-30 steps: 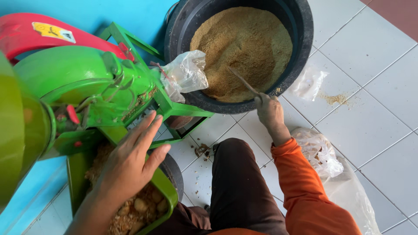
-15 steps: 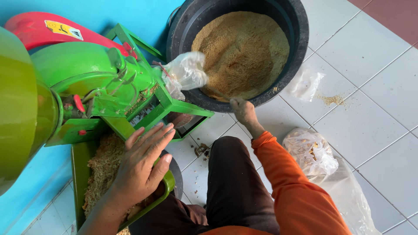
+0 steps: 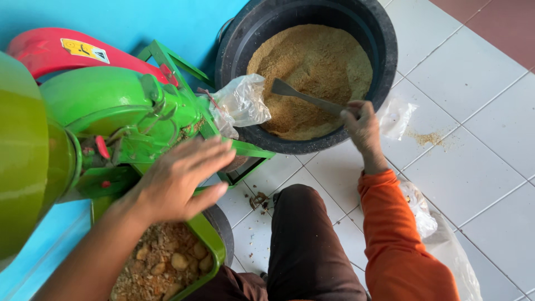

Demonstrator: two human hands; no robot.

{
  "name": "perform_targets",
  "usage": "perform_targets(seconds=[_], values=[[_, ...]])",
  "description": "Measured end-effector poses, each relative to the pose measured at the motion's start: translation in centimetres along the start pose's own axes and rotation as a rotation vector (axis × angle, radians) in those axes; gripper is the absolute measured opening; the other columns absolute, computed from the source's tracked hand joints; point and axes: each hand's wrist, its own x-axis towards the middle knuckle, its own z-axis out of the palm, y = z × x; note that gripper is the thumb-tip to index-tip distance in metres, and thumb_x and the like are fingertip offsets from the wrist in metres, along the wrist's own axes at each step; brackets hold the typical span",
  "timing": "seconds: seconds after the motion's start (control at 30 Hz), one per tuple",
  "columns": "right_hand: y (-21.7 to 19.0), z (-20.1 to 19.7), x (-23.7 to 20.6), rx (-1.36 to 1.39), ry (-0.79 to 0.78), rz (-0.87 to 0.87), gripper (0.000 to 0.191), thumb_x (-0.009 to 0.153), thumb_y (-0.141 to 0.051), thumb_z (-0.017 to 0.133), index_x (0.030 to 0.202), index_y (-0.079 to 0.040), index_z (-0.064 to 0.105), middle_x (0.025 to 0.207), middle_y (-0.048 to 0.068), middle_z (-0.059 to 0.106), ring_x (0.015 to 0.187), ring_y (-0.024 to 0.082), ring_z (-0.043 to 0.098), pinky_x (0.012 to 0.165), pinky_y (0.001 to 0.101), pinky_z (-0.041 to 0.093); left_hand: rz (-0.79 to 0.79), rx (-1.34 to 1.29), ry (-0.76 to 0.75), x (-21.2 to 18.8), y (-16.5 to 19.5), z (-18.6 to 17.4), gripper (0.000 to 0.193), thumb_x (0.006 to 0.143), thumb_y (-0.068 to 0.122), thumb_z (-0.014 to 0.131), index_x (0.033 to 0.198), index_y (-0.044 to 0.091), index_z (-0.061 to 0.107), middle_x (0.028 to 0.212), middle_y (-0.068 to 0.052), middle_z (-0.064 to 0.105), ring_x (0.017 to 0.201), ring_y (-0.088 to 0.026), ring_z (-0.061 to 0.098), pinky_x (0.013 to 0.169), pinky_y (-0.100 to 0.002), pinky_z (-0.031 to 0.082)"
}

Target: The person sits on the floor operating a green grinding machine, feeding peanuts into the hopper and using a scoop to move freshly ground material from the discharge tray into a large black basin. They use a red bowl to scoop and transfer ground material and stir the accumulated flour in the basin.

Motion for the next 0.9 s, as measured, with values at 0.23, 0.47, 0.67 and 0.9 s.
perform_targets(seconds=[0.23, 0.47, 0.67, 0.9], values=[[-1.4, 3.5, 4.1, 0.503, -0.047, 0.302, 0.023, 0.104, -0.021, 0.065, 0.117, -0.002, 0.065, 0.095, 0.004, 0.064, 0.077, 0.008, 0.060, 0.070, 0.0215, 0.053, -0.087, 0.103, -0.086, 6.4, -4.4, 4.2, 0.067, 0.095, 0.037, 0.066, 0.152, 0.009, 0.046, 0.159, -0.017, 0.042, 0.147, -0.035, 0.039, 0.121, -0.052, 0.030], [-0.3, 8.0, 6.8, 0.642, 0.049, 0.495, 0.030, 0.106, -0.027, 0.063, 0.111, 0.002, 0.063, 0.085, 0.010, 0.061, 0.065, 0.015, 0.055, 0.055, 0.0270, 0.047, -0.031, 0.304, -0.206, 7.7, -8.6, 6.4, 0.066, 0.094, 0.026, 0.064, 0.155, 0.013, 0.042, 0.165, -0.016, 0.032, 0.152, -0.032, 0.031, 0.124, -0.053, 0.023], [-0.2, 10.4, 7.9, 0.911, 0.019, 0.608, 0.028, 0.104, -0.024, 0.063, 0.110, 0.004, 0.060, 0.083, 0.008, 0.067, 0.064, 0.015, 0.061, 0.056, 0.0296, 0.050, -0.043, 0.375, -0.206, 8.9, -11.8, 6.9, 0.067, 0.093, 0.015, 0.058, 0.157, 0.013, 0.041, 0.166, -0.012, 0.033, 0.151, -0.030, 0.034, 0.123, -0.050, 0.026], [-1.1, 14.4, 10.4, 0.793, -0.044, 0.609, 0.029, 0.104, -0.026, 0.064, 0.109, 0.002, 0.058, 0.079, 0.010, 0.060, 0.060, 0.017, 0.056, 0.050, 0.0311, 0.048, -0.111, 0.311, -0.278, 12.4, -15.3, 9.4, 0.060, 0.098, 0.018, 0.057, 0.155, 0.012, 0.041, 0.163, -0.012, 0.038, 0.142, -0.031, 0.045, 0.115, -0.049, 0.037]])
